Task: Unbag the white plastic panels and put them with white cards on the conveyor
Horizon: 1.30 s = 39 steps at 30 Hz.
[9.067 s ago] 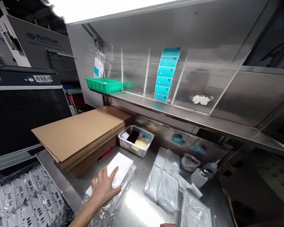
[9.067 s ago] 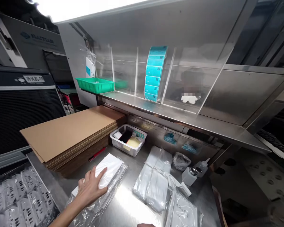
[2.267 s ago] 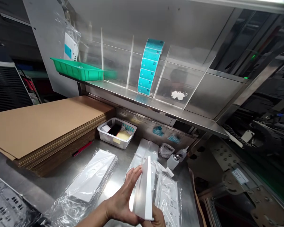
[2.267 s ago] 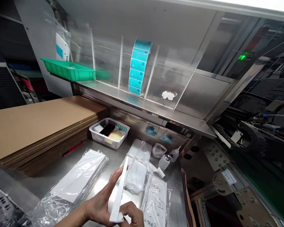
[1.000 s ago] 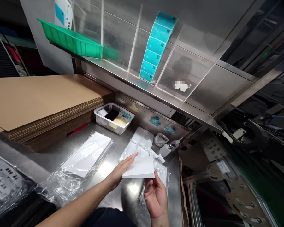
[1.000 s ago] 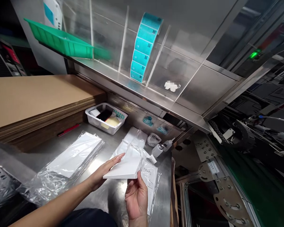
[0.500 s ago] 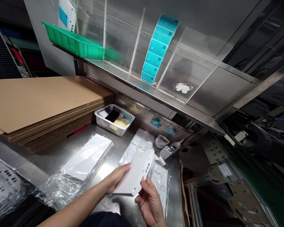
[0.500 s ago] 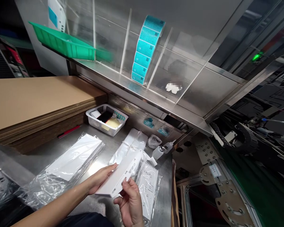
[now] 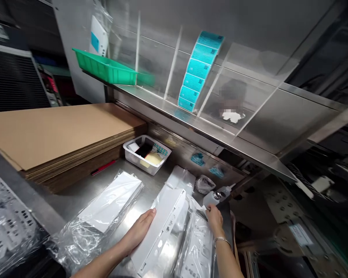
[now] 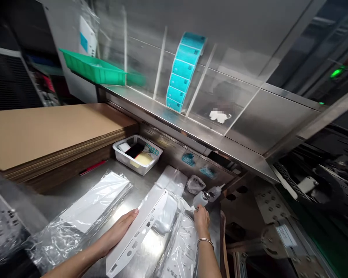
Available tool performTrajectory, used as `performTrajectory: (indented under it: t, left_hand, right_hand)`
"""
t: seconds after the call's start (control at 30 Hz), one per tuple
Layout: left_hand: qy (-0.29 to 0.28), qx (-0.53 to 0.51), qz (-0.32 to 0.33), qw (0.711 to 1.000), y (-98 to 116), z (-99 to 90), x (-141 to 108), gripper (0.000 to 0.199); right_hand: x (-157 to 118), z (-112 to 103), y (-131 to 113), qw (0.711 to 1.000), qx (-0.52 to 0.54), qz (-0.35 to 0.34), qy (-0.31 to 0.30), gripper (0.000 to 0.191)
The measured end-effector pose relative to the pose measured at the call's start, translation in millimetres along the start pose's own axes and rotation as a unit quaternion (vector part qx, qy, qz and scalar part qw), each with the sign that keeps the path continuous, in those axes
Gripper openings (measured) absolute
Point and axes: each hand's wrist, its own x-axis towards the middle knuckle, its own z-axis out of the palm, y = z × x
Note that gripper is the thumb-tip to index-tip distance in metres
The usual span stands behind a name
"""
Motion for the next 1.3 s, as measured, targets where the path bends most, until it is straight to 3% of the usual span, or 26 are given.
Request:
performTrajectory:
  t: [0.17, 0.23, 0.3, 0.37, 0.43, 0.57, 0.67, 0.73, 0.83, 0.9, 0.97, 1.03, 1.1, 1.13, 1.23, 1.3]
  left_hand:
    - [0.016, -0.027, -0.032, 0.999, 5, -2.1, 0, 0.051]
    - [0.016, -0.032, -0.043, 0.998, 5, -3.8, 2, 0.050]
    - [0.012, -0.030, -0.043, 0.999, 4, -4.9, 3, 0.049]
    - [0.011, -0.024, -0.039, 0.999, 2, -4.9, 6, 0.047]
    - [0.003, -0.026, -0.025, 0.999, 0, -3.9, 9, 0.046]
    - [-0.019, -0.044, -0.002, 0.999, -3, -1.3, 13, 0.046]
    - [-0.011, -0.044, 0.009, 0.999, -3, -1.3, 11, 0.044]
    - [-0.027, -0.057, 0.019, 0.998, -3, -1.7, 8, 0.043]
    - [-0.058, -0.079, 0.016, 0.995, -3, -1.1, 6, 0.044]
    - [-0.066, -0.092, 0.006, 0.994, -5, 0.0, 6, 0.044]
    - [-0.063, -0.111, 0.003, 0.992, -6, 0.9, 8, 0.043]
    - [-0.052, -0.120, 0.005, 0.991, -7, 0.8, 10, 0.044]
    - [-0.047, -0.117, 0.009, 0.992, -7, -0.4, 11, 0.044]
    - [-0.048, -0.115, 0.011, 0.992, -7, -1.2, 11, 0.044]
    - [-0.058, -0.093, 0.027, 0.994, -5, -4.7, 4, 0.044]
    - [-0.053, -0.057, 0.028, 0.997, -6, -9.1, -3, 0.042]
  right_hand:
    - [17, 12, 0, 0.999, -0.004, -0.025, -0.031, 0.024]
    - [12, 3, -5, 0.999, 0.016, -0.039, -0.011, 0.031]
    - [-6, -17, -20, 0.990, 0.114, -0.080, 0.031, 0.034]
    - [-40, -43, -45, 0.943, 0.283, -0.163, 0.062, 0.033]
    - [-86, -68, -78, 0.881, 0.389, -0.269, 0.014, 0.028]
    - [-171, -90, -133, 0.798, 0.294, -0.523, -0.060, 0.038]
    - [-189, -84, -143, 0.758, 0.195, -0.622, -0.038, 0.046]
    - [-174, -81, -140, 0.761, 0.184, -0.622, 0.016, 0.046]
    - [-140, -85, -133, 0.810, 0.210, -0.535, 0.111, 0.041]
    - [-134, -87, -133, 0.830, 0.226, -0.497, 0.114, 0.039]
    - [-150, -84, -137, 0.811, 0.235, -0.533, 0.054, 0.045]
    - [-178, -77, -141, 0.766, 0.240, -0.596, -0.013, 0.053]
    - [-199, -70, -143, 0.736, 0.238, -0.632, -0.046, 0.058]
    - [-202, -69, -142, 0.736, 0.238, -0.632, -0.047, 0.058]
    - [-169, -71, -133, 0.783, 0.252, -0.568, 0.012, 0.048]
    - [-122, -72, -119, 0.848, 0.231, -0.473, 0.069, 0.035]
